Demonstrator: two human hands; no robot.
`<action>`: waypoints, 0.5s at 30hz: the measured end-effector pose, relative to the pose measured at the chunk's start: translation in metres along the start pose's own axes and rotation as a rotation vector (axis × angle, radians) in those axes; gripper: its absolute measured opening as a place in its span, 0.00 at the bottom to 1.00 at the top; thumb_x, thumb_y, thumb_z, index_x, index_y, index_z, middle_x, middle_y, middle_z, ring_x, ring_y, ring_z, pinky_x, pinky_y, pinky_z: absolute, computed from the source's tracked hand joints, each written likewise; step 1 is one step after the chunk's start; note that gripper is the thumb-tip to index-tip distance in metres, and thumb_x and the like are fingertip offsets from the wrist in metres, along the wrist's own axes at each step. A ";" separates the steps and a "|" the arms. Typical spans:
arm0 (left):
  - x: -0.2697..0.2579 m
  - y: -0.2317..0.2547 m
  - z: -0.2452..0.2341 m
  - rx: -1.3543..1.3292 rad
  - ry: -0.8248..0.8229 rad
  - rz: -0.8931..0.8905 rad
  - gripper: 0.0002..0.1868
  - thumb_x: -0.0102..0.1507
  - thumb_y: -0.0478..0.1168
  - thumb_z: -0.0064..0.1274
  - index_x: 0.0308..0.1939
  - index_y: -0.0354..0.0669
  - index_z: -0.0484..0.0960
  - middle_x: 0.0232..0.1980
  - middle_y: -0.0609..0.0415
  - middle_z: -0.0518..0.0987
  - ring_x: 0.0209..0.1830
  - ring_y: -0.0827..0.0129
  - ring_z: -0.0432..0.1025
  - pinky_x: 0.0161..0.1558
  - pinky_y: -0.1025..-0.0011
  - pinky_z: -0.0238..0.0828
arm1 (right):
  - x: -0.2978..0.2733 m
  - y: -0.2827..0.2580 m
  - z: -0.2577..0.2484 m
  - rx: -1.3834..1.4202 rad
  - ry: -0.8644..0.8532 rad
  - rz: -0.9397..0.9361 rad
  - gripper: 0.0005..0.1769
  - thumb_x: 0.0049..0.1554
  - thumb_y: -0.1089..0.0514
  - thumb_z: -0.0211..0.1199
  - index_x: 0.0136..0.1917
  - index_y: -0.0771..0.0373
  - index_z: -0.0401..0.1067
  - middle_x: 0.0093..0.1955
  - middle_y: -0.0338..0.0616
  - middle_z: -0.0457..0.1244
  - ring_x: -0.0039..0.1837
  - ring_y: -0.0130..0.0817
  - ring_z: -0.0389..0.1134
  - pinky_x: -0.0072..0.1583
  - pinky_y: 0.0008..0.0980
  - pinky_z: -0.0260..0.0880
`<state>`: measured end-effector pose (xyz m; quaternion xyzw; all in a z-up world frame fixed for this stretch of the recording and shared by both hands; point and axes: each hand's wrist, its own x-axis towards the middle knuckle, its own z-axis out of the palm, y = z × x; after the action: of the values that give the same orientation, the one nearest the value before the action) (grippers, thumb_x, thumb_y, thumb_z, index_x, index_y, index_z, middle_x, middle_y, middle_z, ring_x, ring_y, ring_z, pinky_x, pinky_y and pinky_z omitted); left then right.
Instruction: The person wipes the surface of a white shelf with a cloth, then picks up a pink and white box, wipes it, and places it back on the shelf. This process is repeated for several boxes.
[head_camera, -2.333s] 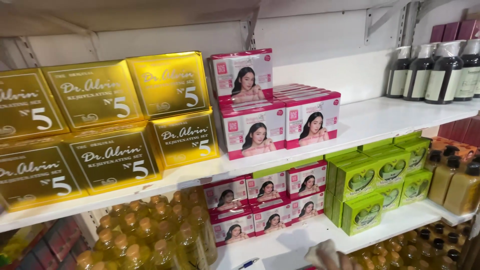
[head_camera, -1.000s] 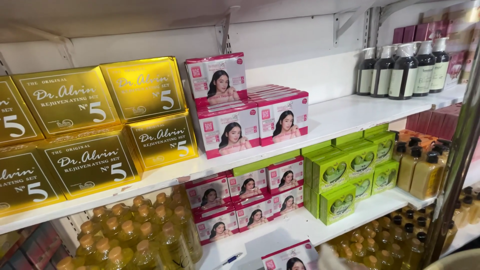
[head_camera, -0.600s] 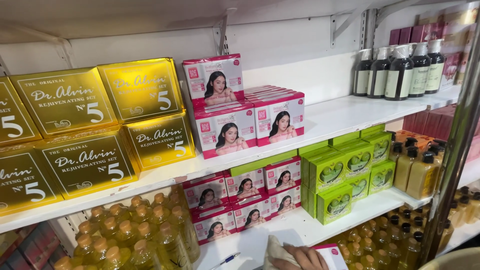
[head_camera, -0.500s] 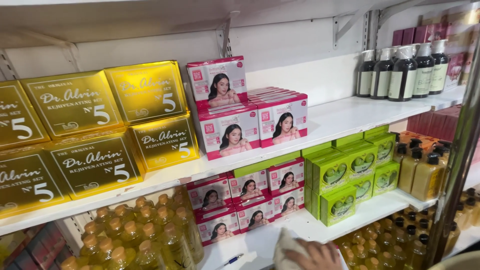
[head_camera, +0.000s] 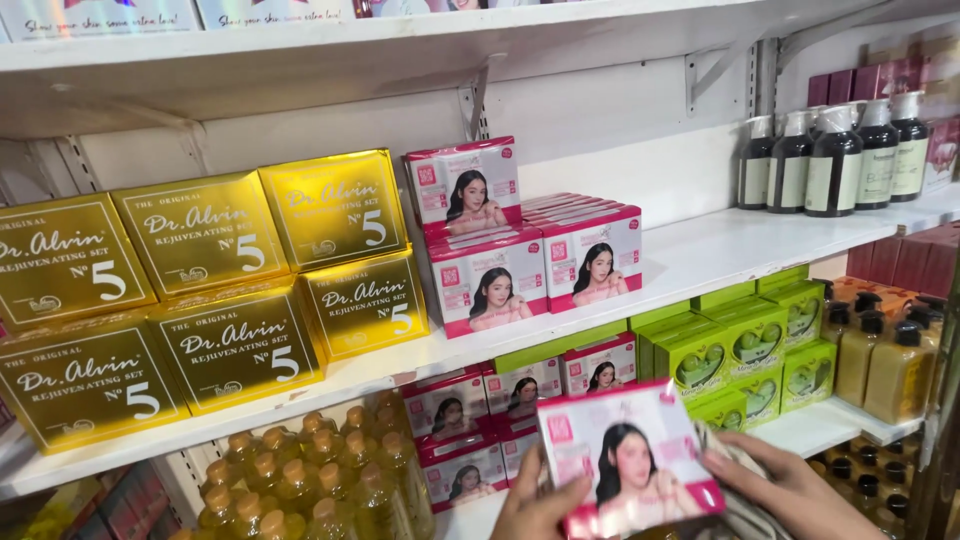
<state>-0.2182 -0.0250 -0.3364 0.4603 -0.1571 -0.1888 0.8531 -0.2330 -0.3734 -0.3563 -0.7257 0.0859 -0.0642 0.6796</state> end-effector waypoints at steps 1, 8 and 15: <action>-0.003 0.046 0.051 0.004 -0.007 -0.006 0.44 0.57 0.35 0.58 0.75 0.54 0.57 0.60 0.46 0.80 0.55 0.55 0.80 0.59 0.50 0.76 | -0.007 -0.028 0.013 -0.168 0.067 -0.060 0.43 0.52 0.38 0.68 0.75 0.59 0.68 0.60 0.52 0.69 0.61 0.34 0.73 0.62 0.37 0.70; 0.012 0.182 0.141 0.353 -0.053 0.190 0.36 0.64 0.47 0.50 0.77 0.49 0.59 0.63 0.31 0.75 0.46 0.49 0.75 0.43 0.56 0.75 | -0.028 -0.241 0.031 -0.086 -0.084 -0.052 0.53 0.44 0.29 0.70 0.78 0.48 0.62 0.41 0.62 0.74 0.35 0.46 0.74 0.36 0.40 0.75; 0.127 0.256 0.179 0.668 -0.079 0.774 0.36 0.67 0.50 0.50 0.76 0.41 0.59 0.69 0.44 0.75 0.67 0.64 0.69 0.67 0.63 0.64 | 0.043 -0.359 -0.001 -0.063 -0.156 -0.394 0.37 0.50 0.47 0.68 0.71 0.58 0.70 0.48 0.47 0.72 0.43 0.34 0.73 0.44 0.36 0.77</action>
<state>-0.1405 -0.0855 -0.0141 0.6083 -0.4000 0.1842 0.6603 -0.1773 -0.3618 0.0009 -0.7522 -0.1087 -0.1367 0.6353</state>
